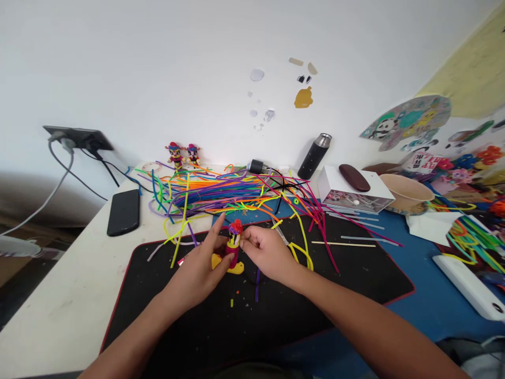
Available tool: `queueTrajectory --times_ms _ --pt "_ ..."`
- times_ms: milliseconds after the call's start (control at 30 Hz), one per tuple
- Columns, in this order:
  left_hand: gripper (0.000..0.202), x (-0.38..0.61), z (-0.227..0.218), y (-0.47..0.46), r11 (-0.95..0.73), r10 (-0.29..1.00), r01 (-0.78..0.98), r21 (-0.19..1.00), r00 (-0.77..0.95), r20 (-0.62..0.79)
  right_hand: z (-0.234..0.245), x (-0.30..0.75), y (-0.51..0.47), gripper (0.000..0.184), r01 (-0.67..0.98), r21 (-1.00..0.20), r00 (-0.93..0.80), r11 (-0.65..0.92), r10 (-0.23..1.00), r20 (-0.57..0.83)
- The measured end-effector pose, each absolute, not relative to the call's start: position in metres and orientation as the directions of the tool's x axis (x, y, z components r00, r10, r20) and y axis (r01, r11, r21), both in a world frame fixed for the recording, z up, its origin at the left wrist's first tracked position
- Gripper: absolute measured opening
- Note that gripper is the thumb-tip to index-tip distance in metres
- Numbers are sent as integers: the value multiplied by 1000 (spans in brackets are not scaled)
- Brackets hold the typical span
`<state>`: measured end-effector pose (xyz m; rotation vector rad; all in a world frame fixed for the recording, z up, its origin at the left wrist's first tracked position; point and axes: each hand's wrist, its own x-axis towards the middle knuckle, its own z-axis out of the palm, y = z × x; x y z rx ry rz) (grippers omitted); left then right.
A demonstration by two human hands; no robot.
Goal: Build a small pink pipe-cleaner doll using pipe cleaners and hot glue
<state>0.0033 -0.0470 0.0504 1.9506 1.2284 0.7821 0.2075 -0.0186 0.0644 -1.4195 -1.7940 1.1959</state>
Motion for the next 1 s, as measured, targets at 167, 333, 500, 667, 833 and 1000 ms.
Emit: queueTrajectory --times_ms 167,333,500,667,833,1000 --pt "86 0 45 -47 -482 866 614 625 444 232 62 208 -19 19 414 -910 -293 -20 944 -154" --pt "88 -4 43 -47 -577 813 635 514 512 279 58 208 -19 15 276 -957 -331 -91 925 -184" --pt "84 -6 53 -44 -657 751 611 441 583 310 62 210 -21 13 167 -969 -397 -185 886 -237" --pt "73 -10 58 -42 -684 718 571 454 638 278 65 211 -21 12 177 -957 -408 -231 867 -285" --pt "75 -14 54 -44 -690 715 585 426 642 275 62 210 -21 15 184 -958 -429 -222 859 -281" --pt "83 -21 54 -44 -684 727 597 419 604 326 56 208 -16 19 238 -961 -445 -143 863 -239"
